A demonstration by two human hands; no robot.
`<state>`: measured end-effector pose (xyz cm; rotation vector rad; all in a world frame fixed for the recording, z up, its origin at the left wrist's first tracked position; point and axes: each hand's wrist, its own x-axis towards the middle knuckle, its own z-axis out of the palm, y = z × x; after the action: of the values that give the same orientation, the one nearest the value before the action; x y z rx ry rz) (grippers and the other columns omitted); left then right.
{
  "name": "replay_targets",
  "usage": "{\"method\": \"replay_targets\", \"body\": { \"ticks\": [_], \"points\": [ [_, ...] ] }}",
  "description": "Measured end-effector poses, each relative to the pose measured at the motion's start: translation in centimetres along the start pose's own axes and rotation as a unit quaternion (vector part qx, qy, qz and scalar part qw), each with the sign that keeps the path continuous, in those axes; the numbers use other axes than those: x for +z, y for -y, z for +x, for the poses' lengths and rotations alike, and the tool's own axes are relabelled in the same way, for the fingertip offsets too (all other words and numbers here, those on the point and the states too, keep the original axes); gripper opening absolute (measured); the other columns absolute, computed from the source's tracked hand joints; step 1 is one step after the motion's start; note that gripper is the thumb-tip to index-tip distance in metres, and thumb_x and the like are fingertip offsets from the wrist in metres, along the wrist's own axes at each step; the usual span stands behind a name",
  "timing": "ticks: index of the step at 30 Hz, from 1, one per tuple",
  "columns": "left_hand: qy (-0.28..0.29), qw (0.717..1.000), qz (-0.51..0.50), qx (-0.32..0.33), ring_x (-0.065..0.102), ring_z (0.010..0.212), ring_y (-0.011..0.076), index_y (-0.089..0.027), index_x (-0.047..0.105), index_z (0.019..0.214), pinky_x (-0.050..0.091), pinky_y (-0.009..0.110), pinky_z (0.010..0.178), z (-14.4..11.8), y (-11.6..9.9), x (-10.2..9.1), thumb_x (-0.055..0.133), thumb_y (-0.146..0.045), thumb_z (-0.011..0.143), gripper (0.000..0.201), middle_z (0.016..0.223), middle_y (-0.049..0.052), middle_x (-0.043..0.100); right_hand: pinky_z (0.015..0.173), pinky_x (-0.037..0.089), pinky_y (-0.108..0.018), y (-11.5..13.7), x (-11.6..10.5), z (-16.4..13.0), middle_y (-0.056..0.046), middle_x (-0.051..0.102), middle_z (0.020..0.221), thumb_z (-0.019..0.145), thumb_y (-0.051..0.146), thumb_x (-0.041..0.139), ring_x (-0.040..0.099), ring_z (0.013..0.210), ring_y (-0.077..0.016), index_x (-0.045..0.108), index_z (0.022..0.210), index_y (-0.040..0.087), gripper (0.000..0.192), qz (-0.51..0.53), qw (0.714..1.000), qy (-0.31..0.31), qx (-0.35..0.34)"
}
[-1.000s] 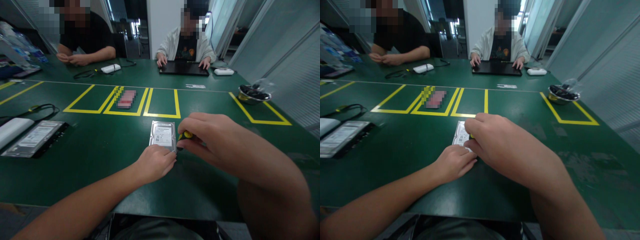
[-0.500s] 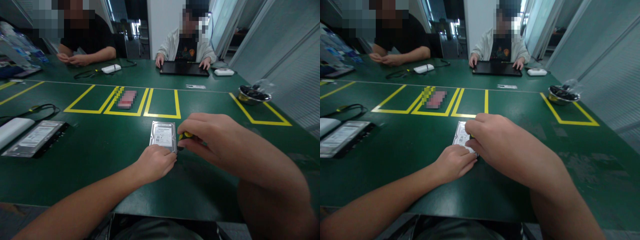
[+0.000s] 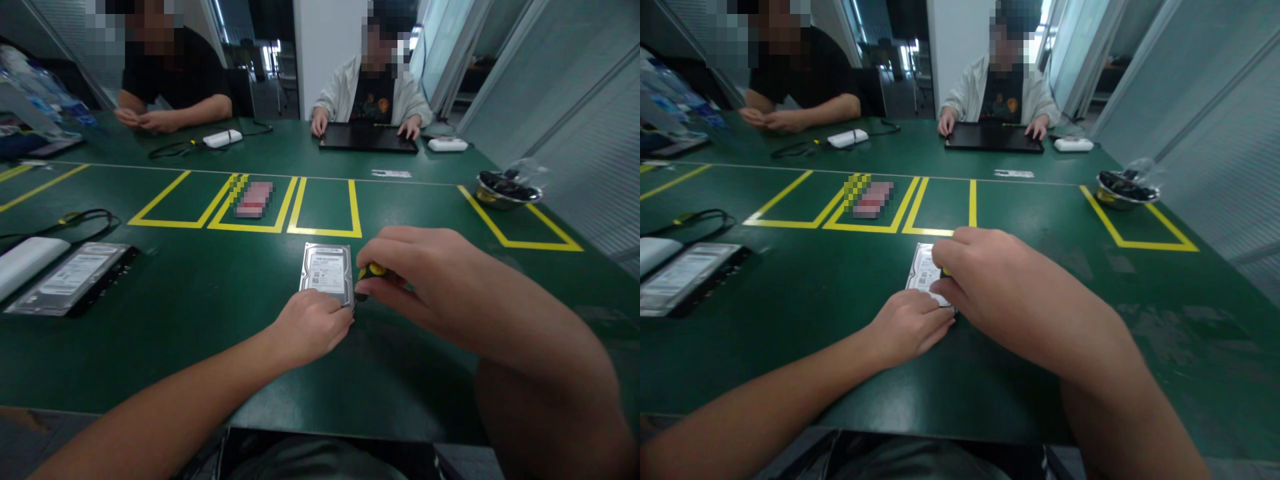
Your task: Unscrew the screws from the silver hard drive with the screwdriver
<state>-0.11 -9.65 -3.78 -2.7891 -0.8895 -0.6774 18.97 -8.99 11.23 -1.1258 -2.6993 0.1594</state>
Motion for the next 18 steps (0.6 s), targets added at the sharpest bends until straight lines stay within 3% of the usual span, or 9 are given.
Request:
{"method": "replay_targets", "body": {
  "ticks": [18],
  "points": [
    [0.003, 1.000, -0.004, -0.003, 0.057, 0.058, 0.0169, -0.020, 0.065, 0.076, 0.044, 0.030, 0.055, -0.05, 0.02, 0.03, 0.055, -0.026, 0.090, 0.018, 0.063, 0.000, 0.059, 0.061, 0.032, -0.028, 0.04, 0.01, -0.03, -0.003, 0.059, 0.080, 0.088, 0.018, 0.058, 0.050, 0.068, -0.0155, 0.060, 0.082, 0.018, 0.007, -0.001, 1.000, 0.006, 0.008]
  ]
}}
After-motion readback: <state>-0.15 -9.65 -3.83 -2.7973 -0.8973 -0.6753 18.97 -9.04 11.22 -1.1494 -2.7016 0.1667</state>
